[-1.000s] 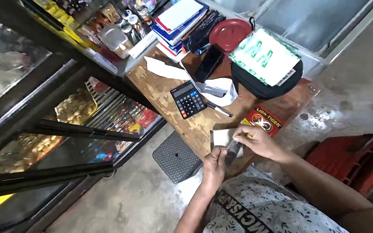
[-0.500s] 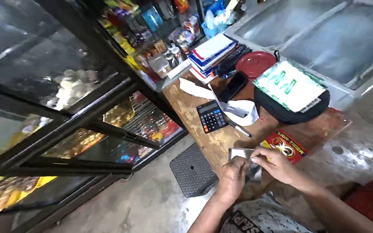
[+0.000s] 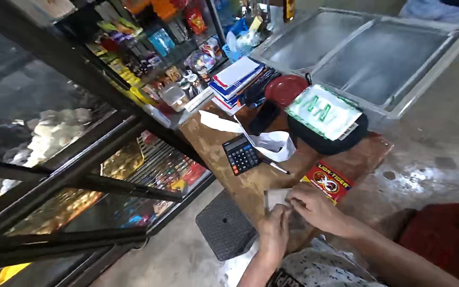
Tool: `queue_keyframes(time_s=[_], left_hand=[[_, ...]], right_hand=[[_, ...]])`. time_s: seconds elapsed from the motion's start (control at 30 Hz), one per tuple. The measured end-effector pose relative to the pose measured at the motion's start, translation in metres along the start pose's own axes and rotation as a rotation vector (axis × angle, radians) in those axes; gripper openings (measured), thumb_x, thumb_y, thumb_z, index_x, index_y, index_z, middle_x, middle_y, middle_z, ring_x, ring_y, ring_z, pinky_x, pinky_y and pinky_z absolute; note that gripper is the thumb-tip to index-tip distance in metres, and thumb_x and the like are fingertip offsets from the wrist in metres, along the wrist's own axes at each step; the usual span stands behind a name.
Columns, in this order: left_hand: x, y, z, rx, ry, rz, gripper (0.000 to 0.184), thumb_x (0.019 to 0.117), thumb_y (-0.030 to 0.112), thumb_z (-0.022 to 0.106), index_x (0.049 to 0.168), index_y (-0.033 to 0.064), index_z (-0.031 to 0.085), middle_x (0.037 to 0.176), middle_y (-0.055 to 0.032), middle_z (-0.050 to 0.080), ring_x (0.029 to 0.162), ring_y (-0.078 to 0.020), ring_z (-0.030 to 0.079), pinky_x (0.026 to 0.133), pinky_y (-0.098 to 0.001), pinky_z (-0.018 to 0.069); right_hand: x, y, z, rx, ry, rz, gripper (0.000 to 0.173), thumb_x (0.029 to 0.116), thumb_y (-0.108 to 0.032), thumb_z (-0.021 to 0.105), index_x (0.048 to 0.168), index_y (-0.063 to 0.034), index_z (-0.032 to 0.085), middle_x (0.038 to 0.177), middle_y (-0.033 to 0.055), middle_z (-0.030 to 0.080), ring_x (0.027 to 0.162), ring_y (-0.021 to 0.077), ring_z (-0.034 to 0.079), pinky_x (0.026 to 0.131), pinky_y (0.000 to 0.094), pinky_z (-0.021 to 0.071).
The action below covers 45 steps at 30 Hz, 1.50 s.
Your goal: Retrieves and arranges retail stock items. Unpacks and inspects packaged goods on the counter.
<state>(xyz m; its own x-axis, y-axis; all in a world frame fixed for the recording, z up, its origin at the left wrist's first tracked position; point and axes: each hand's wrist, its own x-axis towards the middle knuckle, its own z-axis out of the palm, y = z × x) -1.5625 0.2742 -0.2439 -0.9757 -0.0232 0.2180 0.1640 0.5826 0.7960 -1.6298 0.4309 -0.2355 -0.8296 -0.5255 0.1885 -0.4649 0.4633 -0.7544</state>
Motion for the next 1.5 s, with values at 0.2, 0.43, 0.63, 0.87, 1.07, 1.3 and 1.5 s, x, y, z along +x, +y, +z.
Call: queue_keyframes(time_s=[0.2, 0.43, 0.63, 0.87, 1.07, 1.3, 1.5], left_hand=[[-0.001, 0.002, 0.003, 0.051, 0.035, -0.020, 0.017, 0.0966, 0.010, 0.059, 0.091, -0.0029, 0.069, 0.066, -0.0086, 0.064, 0.056, -0.0153, 0.062, 0.056, -0.0322, 0.0524], [0.000, 0.007, -0.014, -0.069, -0.097, -0.137, 0.022, 0.0986, 0.013, 0.061, 0.110, -0.0043, 0.067, 0.080, -0.0127, 0.068, 0.067, -0.0201, 0.066, 0.067, -0.0394, 0.0576], [0.009, 0.009, -0.028, -0.054, -0.169, -0.114, 0.022, 0.0993, 0.007, 0.059, 0.114, -0.0034, 0.072, 0.110, -0.0200, 0.070, 0.100, -0.0288, 0.070, 0.091, -0.0445, 0.0573], [0.004, -0.013, -0.019, 0.112, -0.183, -0.285, 0.039, 0.0971, 0.027, 0.069, 0.126, 0.0009, 0.066, 0.135, -0.0243, 0.060, 0.122, -0.0390, 0.060, 0.100, -0.0536, 0.0514], [-0.015, -0.079, -0.030, 0.060, 0.234, -0.540, 0.063, 0.0922, 0.025, 0.073, 0.143, -0.0051, 0.051, 0.150, -0.0340, 0.041, 0.135, -0.0460, 0.048, 0.111, -0.0540, 0.0441], [-0.031, -0.118, -0.025, -0.270, 0.107, -0.742, 0.047, 0.1014, 0.022, 0.062, 0.137, -0.0074, 0.055, 0.138, -0.0298, 0.055, 0.133, -0.0390, 0.051, 0.113, -0.0489, 0.0402], [-0.017, -0.123, -0.012, -0.023, 0.069, -0.752, 0.042, 0.0989, 0.041, 0.063, 0.124, 0.0082, 0.071, 0.136, -0.0211, 0.061, 0.130, -0.0405, 0.054, 0.106, -0.0640, 0.0416]], right_hand=[[0.001, -0.006, 0.020, -0.228, 0.132, -0.022, 0.012, 0.0902, -0.004, 0.062, 0.094, -0.0011, 0.073, 0.093, 0.0145, 0.074, 0.095, 0.0332, 0.072, 0.098, 0.0549, 0.0505], [0.003, 0.005, 0.011, -0.065, 0.180, 0.012, 0.019, 0.0970, -0.009, 0.057, 0.102, -0.0010, 0.074, 0.103, 0.0172, 0.072, 0.103, 0.0350, 0.068, 0.094, 0.0544, 0.0525], [0.010, 0.012, 0.007, -0.089, 0.230, -0.105, 0.025, 0.0973, -0.016, 0.055, 0.097, -0.0014, 0.075, 0.108, 0.0185, 0.069, 0.105, 0.0322, 0.067, 0.093, 0.0464, 0.0556], [0.008, 0.008, 0.016, -0.129, -0.317, 0.096, 0.034, 0.0933, 0.004, 0.058, 0.126, 0.0129, 0.063, 0.130, 0.0386, 0.057, 0.123, 0.0566, 0.054, 0.104, 0.0699, 0.0409], [-0.004, 0.026, 0.032, -0.253, -0.570, 0.232, 0.038, 0.1008, -0.013, 0.061, 0.136, 0.0011, 0.061, 0.142, 0.0313, 0.054, 0.132, 0.0514, 0.050, 0.109, 0.0662, 0.0396], [-0.014, 0.029, 0.045, -0.279, -0.655, 0.336, 0.039, 0.1013, -0.015, 0.060, 0.137, 0.0008, 0.060, 0.146, 0.0286, 0.049, 0.136, 0.0462, 0.047, 0.113, 0.0587, 0.0383], [-0.026, 0.036, 0.047, -0.285, -0.586, 0.271, 0.037, 0.0986, -0.011, 0.064, 0.133, 0.0022, 0.063, 0.142, 0.0314, 0.051, 0.128, 0.0475, 0.053, 0.107, 0.0607, 0.0446]])
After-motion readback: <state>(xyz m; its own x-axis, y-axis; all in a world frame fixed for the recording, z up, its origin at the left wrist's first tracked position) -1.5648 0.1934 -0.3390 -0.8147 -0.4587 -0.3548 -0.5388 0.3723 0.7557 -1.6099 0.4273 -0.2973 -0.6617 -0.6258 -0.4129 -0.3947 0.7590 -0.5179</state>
